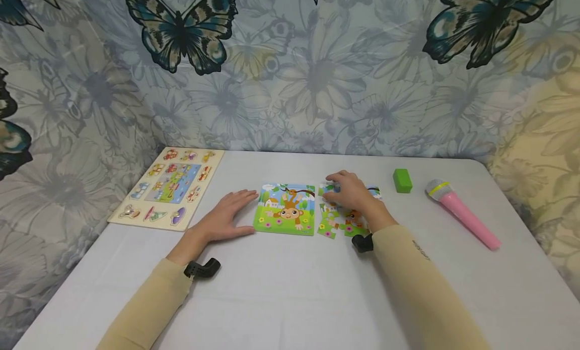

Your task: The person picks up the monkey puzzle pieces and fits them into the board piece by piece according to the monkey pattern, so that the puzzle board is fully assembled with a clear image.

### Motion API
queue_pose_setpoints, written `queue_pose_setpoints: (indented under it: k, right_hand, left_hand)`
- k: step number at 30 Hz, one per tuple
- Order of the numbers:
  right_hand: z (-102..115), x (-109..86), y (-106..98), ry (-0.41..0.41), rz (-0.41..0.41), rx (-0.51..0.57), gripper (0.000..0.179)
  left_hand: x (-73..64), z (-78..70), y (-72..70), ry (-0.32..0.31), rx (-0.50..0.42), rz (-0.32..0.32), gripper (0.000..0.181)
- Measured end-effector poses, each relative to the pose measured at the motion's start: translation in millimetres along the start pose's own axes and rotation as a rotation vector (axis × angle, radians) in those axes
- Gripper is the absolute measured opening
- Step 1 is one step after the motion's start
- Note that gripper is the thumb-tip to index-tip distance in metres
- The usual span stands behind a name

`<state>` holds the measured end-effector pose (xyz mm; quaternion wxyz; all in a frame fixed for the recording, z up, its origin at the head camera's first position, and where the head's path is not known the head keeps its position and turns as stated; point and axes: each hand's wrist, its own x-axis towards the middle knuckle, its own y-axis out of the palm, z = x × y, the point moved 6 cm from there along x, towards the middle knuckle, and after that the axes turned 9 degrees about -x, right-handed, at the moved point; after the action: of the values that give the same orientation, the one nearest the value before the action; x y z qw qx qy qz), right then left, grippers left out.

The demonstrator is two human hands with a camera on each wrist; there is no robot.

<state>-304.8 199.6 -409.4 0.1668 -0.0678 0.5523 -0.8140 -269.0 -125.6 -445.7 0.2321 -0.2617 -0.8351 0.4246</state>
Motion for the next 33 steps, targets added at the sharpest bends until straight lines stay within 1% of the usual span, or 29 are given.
queue_pose_setpoints:
  k: [5,9,13,17,19,21,25,27,29,33]
  right_hand:
    - [2.8,4.6,3.4,0.022,0.011,-0.028,0.053]
    - [3.5,8.4,5.2,0.033,-0.004,-0.059,0.051]
    - [3.3,11.6,5.9,0.029,-0.028,-0.047,0.052]
    - [1.6,12.8,6.4,0.042,-0.04,-0.02,0.054]
    - [0.1,11.8,5.9,0.052,-0.05,0.003,0.052]
    - [-1.8,10.0,4.3,0.062,-0.067,0.037,0.045]
    - [-1.8,6.1,-4.1,0.056,-0.133,0.134,0.03]
    - [-0.1,5.9,-7.3,0.053,-0.147,0.193,0.025]
    - [3.8,7.5,-7.4,0.046,-0.133,0.254,0.024]
    - [19.3,15.6,0.9,0.034,-0.074,0.354,0.023]
  left_hand:
    - [0.1,0.3,5.3,-0.028,0.01,0.055,0.087]
    - [-1.1,-0.6,7.1,-0.037,0.038,0.082,0.084]
    - [-1.6,-0.3,6.5,-0.055,0.035,0.089,0.081]
    - [0.1,-0.9,5.2,-0.068,0.005,0.073,0.078]
    - [2.0,-1.6,5.4,-0.075,0.0,0.066,0.077]
    - [4.1,-2.4,5.4,-0.081,-0.004,0.06,0.076]
    - [7.0,-2.5,5.2,-0.086,-0.004,0.046,0.075]
    - [7.4,-1.5,5.6,-0.095,-0.006,0.046,0.075]
    - [7.0,-0.1,6.2,-0.102,-0.011,0.046,0.076]
    - [5.1,2.0,7.3,-0.11,-0.021,0.039,0.076]
